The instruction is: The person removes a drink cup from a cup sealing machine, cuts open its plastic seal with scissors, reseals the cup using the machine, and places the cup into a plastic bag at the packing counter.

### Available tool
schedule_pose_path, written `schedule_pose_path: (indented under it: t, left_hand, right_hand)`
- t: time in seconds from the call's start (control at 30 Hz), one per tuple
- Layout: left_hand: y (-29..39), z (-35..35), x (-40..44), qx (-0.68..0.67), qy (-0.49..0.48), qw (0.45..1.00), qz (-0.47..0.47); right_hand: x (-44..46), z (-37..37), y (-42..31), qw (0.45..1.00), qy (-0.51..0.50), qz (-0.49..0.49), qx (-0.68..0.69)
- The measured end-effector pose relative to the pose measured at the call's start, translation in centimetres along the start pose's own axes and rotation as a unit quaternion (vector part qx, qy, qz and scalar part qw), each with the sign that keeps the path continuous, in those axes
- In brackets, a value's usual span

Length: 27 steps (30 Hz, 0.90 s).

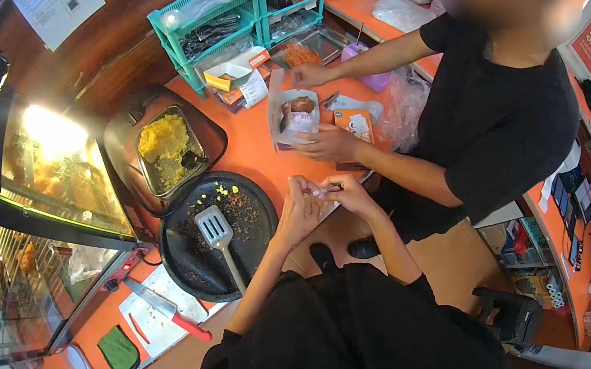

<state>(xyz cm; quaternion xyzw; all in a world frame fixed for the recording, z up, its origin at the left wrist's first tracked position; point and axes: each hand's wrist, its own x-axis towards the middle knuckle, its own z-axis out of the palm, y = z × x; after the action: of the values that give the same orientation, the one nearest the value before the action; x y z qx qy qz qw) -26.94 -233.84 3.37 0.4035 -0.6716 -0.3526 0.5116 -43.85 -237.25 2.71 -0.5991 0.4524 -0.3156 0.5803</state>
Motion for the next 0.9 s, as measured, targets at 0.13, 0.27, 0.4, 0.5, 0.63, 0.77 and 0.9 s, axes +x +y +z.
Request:
schedule_pose_path:
  t: [0.13, 0.27, 0.4, 0.5, 0.63, 0.77, 0.9]
  left_hand:
    - [0.4, 0.0, -0.1, 0.044, 0.012, 0.999, -0.022]
    - [-0.1, -0.2, 0.0, 0.103, 0.027, 0.994, 0.015]
    - [-0.5, -0.2, 0.2, 0.074, 0.058, 0.996, 0.007]
    - [-2.8, -0.8, -0.5, 0.164, 0.015, 0.985, 0.041]
    - [3.4, -2.3, -0.2, 0.193, 0.008, 0.979, 0.072]
    - [3.5, -1.5, -0.3, 0.24, -0.026, 0.969, 0.06]
    - [2.6, -0.9, -0.4, 0.181, 0.06, 0.981, 0.043]
  right_hand:
    - [0.1, 0.2, 0.0, 1.0, 0.016, 0.018, -0.019]
    - [-0.2, 0.1, 0.1, 0.993, -0.005, 0.082, 0.088]
    - [0.6, 0.3, 2.7, 0.943, -0.082, 0.143, 0.29]
    - [0.1, 0.3, 2.0, 0.95, -0.069, 0.128, 0.276]
    - [-0.8, 0.5, 0.8, 0.963, -0.023, 0.112, 0.244]
    - [-1.4, 1.3, 0.6, 0.972, 0.003, 0.094, 0.216]
    - [-1.8, 1.3, -0.8, 0.977, 0.012, 0.08, 0.197]
